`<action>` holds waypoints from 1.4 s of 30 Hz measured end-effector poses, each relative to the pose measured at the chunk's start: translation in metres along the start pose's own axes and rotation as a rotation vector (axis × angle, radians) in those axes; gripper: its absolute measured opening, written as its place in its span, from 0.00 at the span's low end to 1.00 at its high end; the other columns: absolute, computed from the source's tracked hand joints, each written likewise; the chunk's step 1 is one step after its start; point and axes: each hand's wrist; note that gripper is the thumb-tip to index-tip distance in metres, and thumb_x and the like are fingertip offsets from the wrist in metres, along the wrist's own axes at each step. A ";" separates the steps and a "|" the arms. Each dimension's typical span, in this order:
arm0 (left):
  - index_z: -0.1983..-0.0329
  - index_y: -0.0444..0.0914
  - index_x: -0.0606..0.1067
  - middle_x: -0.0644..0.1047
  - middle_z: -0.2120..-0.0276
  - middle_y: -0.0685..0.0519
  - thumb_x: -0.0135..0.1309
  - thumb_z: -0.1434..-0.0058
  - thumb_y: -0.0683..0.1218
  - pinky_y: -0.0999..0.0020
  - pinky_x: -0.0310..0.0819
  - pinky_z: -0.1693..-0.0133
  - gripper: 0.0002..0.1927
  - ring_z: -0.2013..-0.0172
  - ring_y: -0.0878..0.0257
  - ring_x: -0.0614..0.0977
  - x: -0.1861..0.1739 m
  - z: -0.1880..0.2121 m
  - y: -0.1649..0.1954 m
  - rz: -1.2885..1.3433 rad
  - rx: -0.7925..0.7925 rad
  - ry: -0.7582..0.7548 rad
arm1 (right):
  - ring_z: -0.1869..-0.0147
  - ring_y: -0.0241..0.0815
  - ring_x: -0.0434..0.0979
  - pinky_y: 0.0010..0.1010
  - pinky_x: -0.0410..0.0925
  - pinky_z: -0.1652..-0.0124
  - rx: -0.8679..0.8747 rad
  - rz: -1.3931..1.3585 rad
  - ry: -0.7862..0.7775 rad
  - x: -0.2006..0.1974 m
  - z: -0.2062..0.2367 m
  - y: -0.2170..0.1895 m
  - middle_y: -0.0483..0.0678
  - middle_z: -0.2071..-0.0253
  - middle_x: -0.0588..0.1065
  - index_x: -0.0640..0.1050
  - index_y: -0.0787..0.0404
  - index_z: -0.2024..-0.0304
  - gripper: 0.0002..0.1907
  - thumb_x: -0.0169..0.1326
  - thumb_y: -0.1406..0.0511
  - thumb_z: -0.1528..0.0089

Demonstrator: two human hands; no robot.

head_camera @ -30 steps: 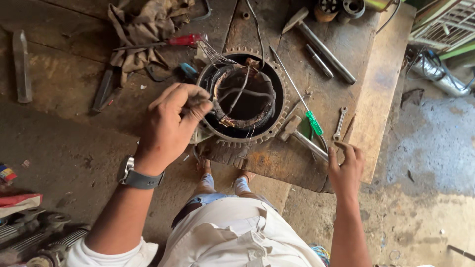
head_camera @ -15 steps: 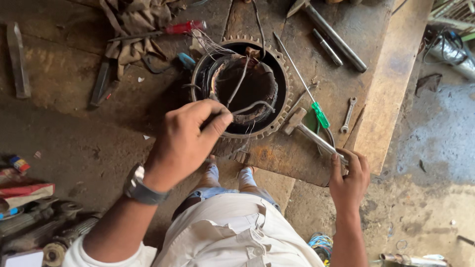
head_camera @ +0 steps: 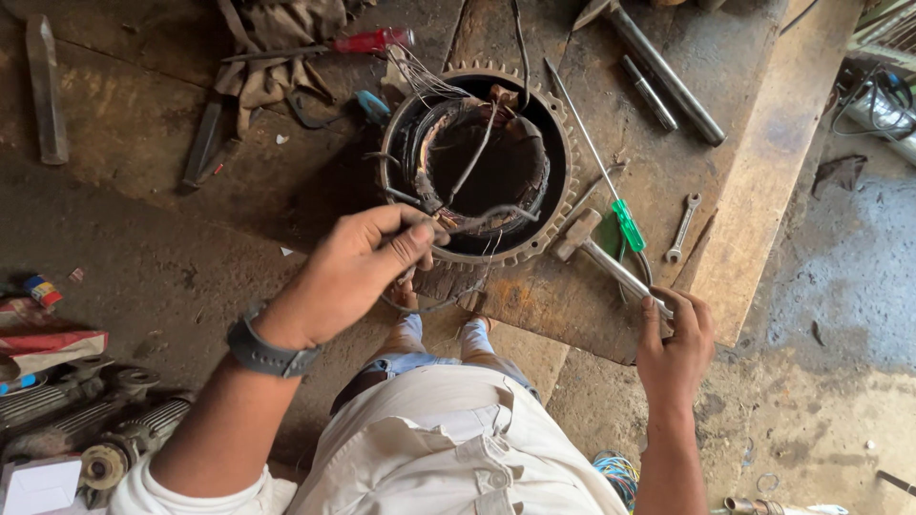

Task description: The person works on an electric motor on a cluttered workbench, using pliers and a screwdriver to loosen and pull wiring from the motor's terminal box, then removes the motor housing and uses a screwdriver and hammer to pry and extract old burnt windings from the stator, pulling out wire coils by hand.

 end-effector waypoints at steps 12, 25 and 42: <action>0.56 0.35 0.79 0.79 0.68 0.50 0.54 0.32 0.52 0.68 0.75 0.66 0.15 0.69 0.62 0.81 0.089 0.012 0.016 -0.635 0.448 -0.188 | 0.59 0.42 0.80 0.32 0.72 0.58 -0.432 -0.224 -0.292 0.009 -0.021 -0.099 0.49 0.64 0.78 0.79 0.60 0.45 0.19 0.58 0.68 0.39; 0.38 0.29 0.71 0.76 0.44 0.39 0.49 0.27 0.56 0.55 0.76 0.46 0.27 0.42 0.48 0.77 0.005 0.006 -0.004 -0.585 0.608 0.223 | 0.61 0.32 0.75 0.25 0.70 0.60 0.302 -1.030 -0.325 0.029 -0.041 -0.082 0.48 0.61 0.76 0.74 0.64 0.42 0.19 0.38 0.59 0.23; 0.50 0.35 0.77 0.81 0.60 0.47 0.57 0.29 0.45 0.64 0.77 0.59 0.09 0.59 0.56 0.84 -0.011 -0.015 0.001 -0.657 0.518 0.522 | 0.64 0.39 0.79 0.32 0.71 0.61 0.289 -0.089 -0.390 0.004 -0.038 -0.057 0.48 0.63 0.80 0.79 0.55 0.44 0.17 0.54 0.60 0.34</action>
Point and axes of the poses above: each hand's wrist, its own z-axis away from the middle knuckle, its own x-axis out of the palm, y = z × x
